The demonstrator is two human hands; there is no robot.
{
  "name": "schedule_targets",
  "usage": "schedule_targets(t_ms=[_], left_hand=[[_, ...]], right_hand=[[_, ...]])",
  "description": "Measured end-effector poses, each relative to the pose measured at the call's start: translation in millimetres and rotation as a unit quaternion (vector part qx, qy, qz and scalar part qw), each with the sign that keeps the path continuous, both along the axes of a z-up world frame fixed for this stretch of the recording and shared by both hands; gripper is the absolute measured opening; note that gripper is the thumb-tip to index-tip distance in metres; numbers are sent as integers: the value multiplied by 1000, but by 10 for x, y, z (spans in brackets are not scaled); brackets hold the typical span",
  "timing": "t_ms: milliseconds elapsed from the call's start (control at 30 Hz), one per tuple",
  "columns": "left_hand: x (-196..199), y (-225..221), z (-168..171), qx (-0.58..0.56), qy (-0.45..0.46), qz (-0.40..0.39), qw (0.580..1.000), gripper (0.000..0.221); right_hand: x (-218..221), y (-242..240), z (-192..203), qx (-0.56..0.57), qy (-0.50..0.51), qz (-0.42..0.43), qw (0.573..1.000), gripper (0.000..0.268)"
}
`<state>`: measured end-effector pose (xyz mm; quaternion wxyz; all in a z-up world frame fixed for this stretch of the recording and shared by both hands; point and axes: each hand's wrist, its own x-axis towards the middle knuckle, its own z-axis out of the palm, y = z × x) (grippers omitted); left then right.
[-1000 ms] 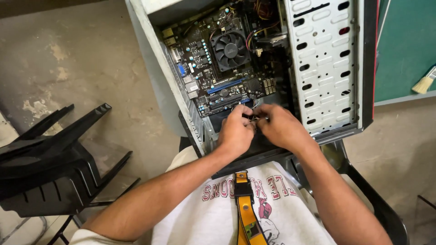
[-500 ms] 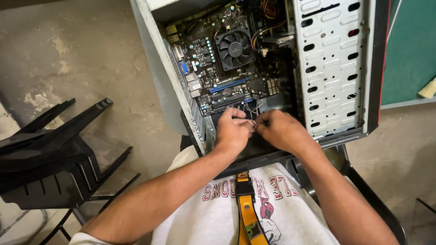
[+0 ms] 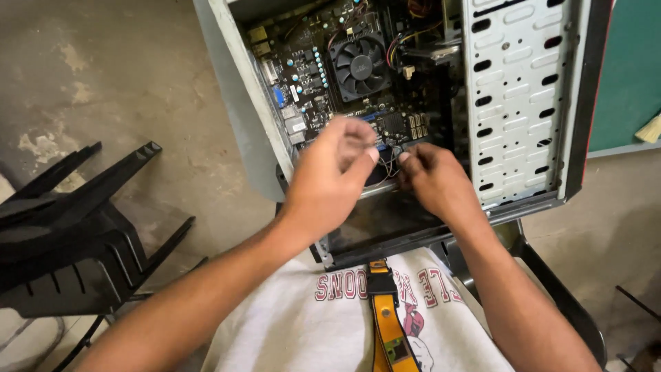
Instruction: Connecting internal cables and cleaning the motherboard of a desktop computer with a brush.
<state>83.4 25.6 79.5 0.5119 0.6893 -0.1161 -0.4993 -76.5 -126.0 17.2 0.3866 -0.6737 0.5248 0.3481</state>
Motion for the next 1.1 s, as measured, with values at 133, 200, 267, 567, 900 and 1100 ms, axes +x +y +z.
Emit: schedule_targets(t_ms=[133, 200, 267, 567, 900, 1100], left_hand=[[420, 73, 14, -81, -383, 1, 920, 24], [647, 66, -153, -64, -552, 43, 830, 24], [659, 86, -347, -20, -560, 27, 828, 27], [703, 65, -372, -12, -558, 43, 828, 26], [749, 54, -394, -29, -580, 41, 813, 19], [767, 58, -399, -34, -576, 36, 816, 20]], right_hand=[[-51, 23, -186, 55, -162, -207, 963, 19], [-1, 10, -244, 53, -157, -298, 940, 13], [9, 44, -248, 23, -165, -259, 952, 20], [-25, -54, -381, -93, -24, -42, 995, 17], [141, -62, -324, -62, 109, 40, 991, 23], [400, -71, -220, -41, 150, 37, 987, 27]])
